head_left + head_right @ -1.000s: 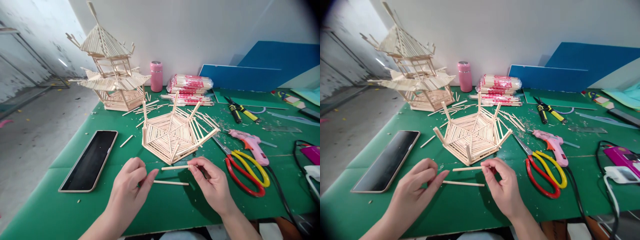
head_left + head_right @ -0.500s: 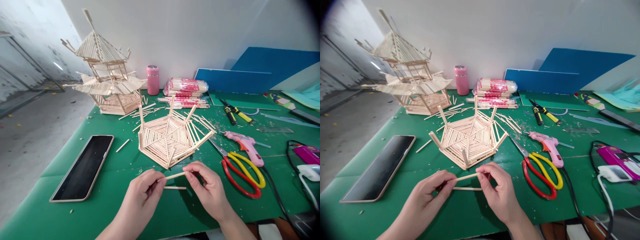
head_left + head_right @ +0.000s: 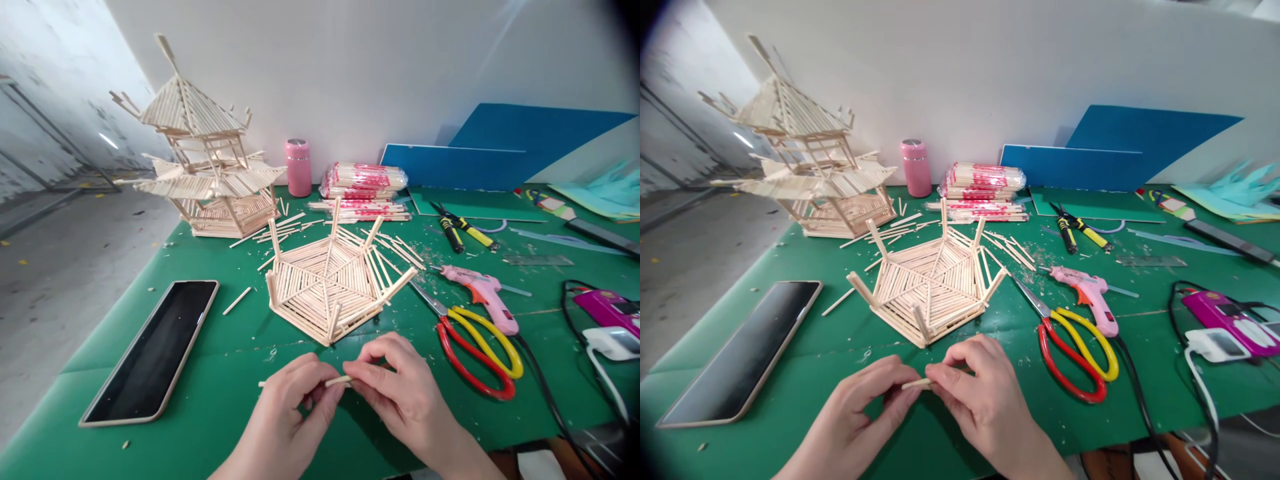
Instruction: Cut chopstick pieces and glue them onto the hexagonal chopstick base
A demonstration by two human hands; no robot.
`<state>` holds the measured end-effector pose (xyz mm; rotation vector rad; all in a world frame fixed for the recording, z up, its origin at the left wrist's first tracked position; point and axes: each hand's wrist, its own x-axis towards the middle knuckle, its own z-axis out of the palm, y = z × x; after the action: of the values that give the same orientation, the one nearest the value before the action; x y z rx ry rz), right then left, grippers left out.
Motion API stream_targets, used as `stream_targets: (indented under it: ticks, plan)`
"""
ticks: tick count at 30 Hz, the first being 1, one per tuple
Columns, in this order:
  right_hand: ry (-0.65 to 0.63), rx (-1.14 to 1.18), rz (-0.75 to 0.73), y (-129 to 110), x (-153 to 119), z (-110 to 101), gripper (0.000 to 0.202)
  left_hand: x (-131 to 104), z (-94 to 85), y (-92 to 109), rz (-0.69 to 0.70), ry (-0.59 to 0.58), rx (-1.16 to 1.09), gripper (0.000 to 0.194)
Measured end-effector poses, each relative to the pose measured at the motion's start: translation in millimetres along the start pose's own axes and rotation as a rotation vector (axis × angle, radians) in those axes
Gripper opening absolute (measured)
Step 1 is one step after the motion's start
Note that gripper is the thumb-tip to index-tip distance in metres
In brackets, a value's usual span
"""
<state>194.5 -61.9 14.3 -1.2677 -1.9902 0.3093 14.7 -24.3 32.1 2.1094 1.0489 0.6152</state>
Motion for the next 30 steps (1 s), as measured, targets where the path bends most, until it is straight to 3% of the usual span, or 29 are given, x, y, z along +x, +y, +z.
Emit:
stream_targets:
  ticks: [3,6,15,24,30]
  plan:
    - [0.062,0.000,0.080,9,-3,-3,0.025,5,-2.4,-7,-0.044,0.108,0.081,0.007]
    - [0.103,0.012,0.160,18,-3,-9,0.024,15,-6.7,-14,-0.069,0.192,0.207,0.015]
    - [0.150,0.205,0.279,17,14,-26,0.017,38,0.2,-15,0.039,0.184,0.264,0.018]
    - [0.250,0.437,0.474,21,12,-10,0.011,42,12.2,-26,0.105,0.217,0.246,0.007]
    - [0.246,0.341,0.425,20,11,-10,0.009,41,14.2,-30,0.125,0.215,0.274,0.008]
